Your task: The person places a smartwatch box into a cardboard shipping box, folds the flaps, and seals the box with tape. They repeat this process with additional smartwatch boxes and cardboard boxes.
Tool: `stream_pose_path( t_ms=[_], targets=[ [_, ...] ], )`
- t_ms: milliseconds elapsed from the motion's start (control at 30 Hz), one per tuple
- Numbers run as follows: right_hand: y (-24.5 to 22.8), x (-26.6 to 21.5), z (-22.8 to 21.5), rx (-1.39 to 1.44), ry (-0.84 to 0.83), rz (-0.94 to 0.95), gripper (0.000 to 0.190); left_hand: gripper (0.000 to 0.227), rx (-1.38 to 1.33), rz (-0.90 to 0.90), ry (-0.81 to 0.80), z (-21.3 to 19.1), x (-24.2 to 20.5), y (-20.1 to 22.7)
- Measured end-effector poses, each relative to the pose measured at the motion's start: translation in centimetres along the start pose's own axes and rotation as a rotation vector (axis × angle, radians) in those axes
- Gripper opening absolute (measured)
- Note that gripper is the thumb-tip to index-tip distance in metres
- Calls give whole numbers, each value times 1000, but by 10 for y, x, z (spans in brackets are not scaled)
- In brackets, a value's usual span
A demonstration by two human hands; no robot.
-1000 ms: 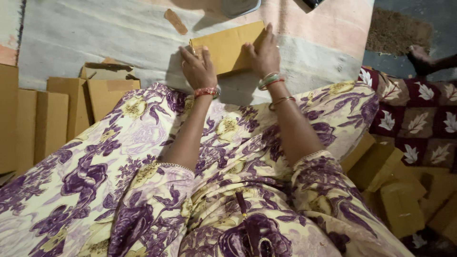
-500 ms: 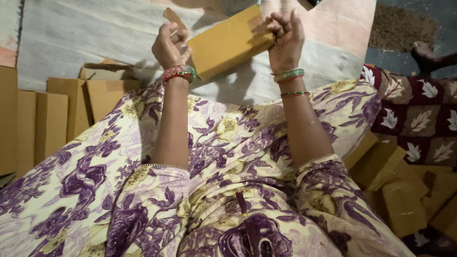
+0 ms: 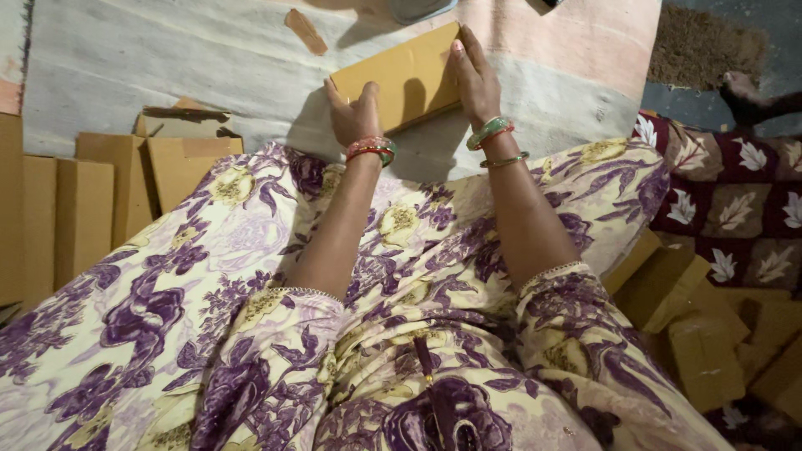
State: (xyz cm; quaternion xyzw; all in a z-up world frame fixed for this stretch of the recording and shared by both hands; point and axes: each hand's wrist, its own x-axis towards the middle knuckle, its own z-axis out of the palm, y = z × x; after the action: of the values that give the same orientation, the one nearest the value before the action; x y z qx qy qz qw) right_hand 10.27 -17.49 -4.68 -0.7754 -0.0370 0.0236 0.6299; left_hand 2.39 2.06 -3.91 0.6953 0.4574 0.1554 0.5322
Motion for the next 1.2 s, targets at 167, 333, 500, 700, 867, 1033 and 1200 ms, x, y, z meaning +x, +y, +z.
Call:
stream_pose_path(
  t_ms=[167,333,500,700,867,1033,1200],
  targets=[
    [-16,-13,6,-123,-4,-43,65,97,-51,8,-20,-15,-10,20],
    [-23,-22,4,-448,-16,-35,70,95,-90,44,-28,-15,-9,19],
    [-31,-20,19,-844,-64,46,88,93,-57,19,-19,-19,-12,24],
    [-63,-42,51,-1287,-188,113,95,71,-506,-98,-86,-16,8,7],
    [-75,-67,85,-1308,-496,-89,88,66,-619,24,-8,8,15,-16],
    [-58,-63,87,-1284,-3,-809,82,61,-565,73,-52,5,21,-24],
    [-39,-35,46,-1214,-262,-43,86,60,-526,76,-70,6,26,-33]
  ],
)
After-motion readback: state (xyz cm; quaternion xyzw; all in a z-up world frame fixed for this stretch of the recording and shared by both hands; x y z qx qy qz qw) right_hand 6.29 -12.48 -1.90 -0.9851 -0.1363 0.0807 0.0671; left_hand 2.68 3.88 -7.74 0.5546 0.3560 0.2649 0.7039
